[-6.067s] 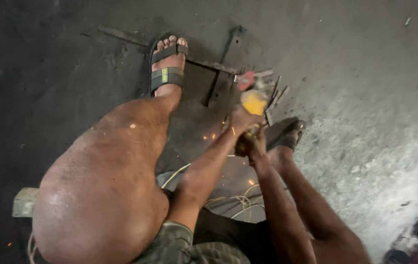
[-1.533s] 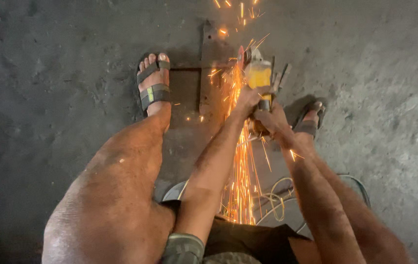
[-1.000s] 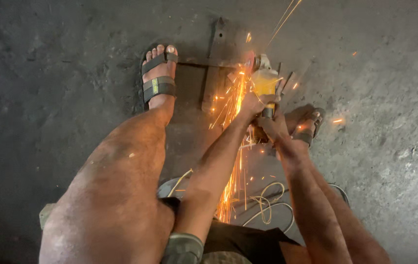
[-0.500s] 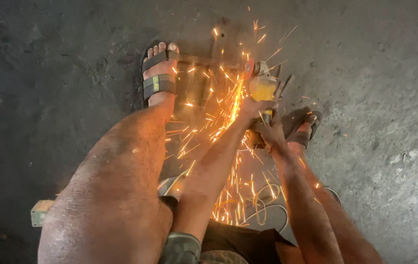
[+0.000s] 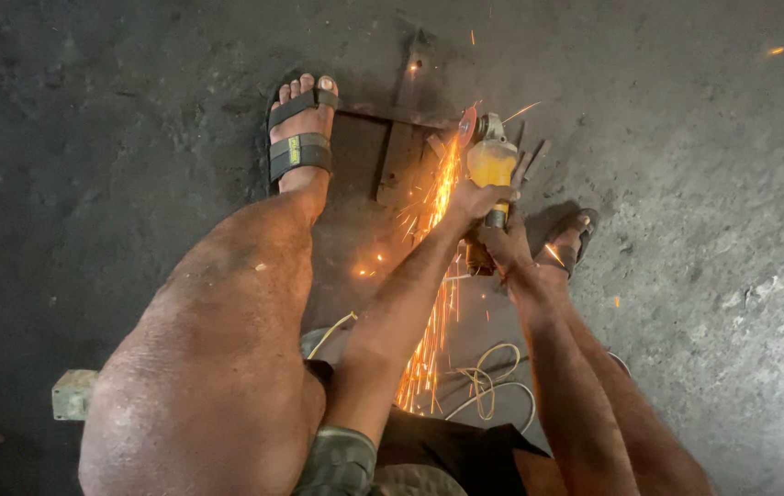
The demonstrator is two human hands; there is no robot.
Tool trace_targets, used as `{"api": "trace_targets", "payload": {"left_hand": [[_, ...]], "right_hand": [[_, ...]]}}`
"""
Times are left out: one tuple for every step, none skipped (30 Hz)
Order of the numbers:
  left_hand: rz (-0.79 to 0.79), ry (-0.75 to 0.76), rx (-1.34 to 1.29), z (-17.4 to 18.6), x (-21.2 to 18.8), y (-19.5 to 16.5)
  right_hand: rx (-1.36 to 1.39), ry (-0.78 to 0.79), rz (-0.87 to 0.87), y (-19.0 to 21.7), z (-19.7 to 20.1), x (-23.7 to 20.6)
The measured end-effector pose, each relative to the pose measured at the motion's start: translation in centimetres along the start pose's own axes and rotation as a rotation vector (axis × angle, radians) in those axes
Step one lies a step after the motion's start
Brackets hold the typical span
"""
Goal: The person uses an angle grinder to cut a long metal bar into short segments. They repeatedly position the bar, cut it, and set the cut pieces aside on the floor.
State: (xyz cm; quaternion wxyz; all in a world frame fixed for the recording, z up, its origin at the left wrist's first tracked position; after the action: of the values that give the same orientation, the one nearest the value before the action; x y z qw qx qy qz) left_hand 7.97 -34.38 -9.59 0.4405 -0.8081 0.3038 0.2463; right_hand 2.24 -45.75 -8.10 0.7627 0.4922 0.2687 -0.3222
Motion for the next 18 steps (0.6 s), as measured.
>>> {"api": "trace_targets", "payload": {"left_hand": [[-0.002, -0.039, 0.025, 0.5, -0.1, 0.4], [-0.008, -0.080, 0.051, 1.0, -0.2, 0.7], [-0.127, 0.077, -0.111, -0.2, -0.4, -0.2], [-0.242, 0.238, -0.273, -1.3, -0.9, -1.3], [-0.355, 0.402, -0.437, -2.1, -1.8, -2.6], [-0.203, 0.246, -0.221, -1.6, -1.0, -1.1], [-0.045, 0.094, -0.005, -0.7, -0.5, 0.1], [0.120, -0.053, 0.211, 0.5, -0.5, 1.1], [0.097, -0.068, 0.134, 0.4, -0.5, 0.4], [0.073, -0.085, 0.060, 0.5, -0.5, -0.3], [0.047, -0.098, -0.011, 0.5, -0.5, -1.0], [0.059, -0.074, 0.026, 0.4, -0.5, -1.3], [0.067, -0.051, 0.064, 0.4, -0.6, -1.5], [0.072, -0.029, 0.102, 0.5, -0.6, -1.5], [0.070, -0.042, 0.141, 0.8, -0.7, -1.5], [0.070, -0.055, 0.180, 1.1, -0.7, -1.1], [0.073, -0.068, 0.219, 1.3, -0.8, -0.6], [-0.010, -0.021, 0.116, 0.8, -0.8, -0.6]], "right_hand": [[-0.014, 0.013, 0.011, 0.0, -0.1, -0.3], [0.003, 0.027, 0.055, 0.3, -0.2, -0.6], [0.018, 0.042, 0.097, 0.7, -0.3, -0.8], [0.033, 0.054, 0.136, 0.9, -0.3, -1.1], [0.019, 0.100, 0.185, 1.3, -0.6, -1.4], [0.004, 0.147, 0.235, 1.7, -1.0, -1.6], [-0.010, 0.194, 0.285, 2.1, -1.4, -1.8], [0.005, 0.120, 0.166, 1.2, -0.7, -1.3], [0.021, 0.047, 0.045, 0.2, -0.1, -0.9], [0.039, -0.024, -0.076, -0.8, 0.5, -0.6], [0.075, 0.012, -0.037, -0.3, 0.0, -0.2], [0.111, 0.047, 0.005, 0.2, -0.4, 0.2], [0.146, 0.082, 0.049, 0.6, -0.7, 0.5], [0.083, 0.060, 0.070, 0.7, -0.5, 0.7], [0.020, 0.037, 0.089, 0.6, -0.3, 0.8], [-0.043, 0.015, 0.106, 0.3, 0.0, 0.8], [-0.006, 0.017, 0.091, -0.3, 0.0, 0.7], [0.030, 0.017, 0.075, -0.9, 0.1, 0.5]]}}
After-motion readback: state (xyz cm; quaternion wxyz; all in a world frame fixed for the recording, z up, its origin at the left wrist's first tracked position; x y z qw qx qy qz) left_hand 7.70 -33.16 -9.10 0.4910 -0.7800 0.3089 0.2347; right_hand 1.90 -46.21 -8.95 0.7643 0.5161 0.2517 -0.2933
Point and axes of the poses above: each hand's wrist, its own x-axis towards the middle knuckle, its own z-axis out of the back of the hand, y = z × x, the point moved 9 cm from there along x, towards the middle knuckle, and after that the axes turned 1 degree about -y, right-handed, at the moved point
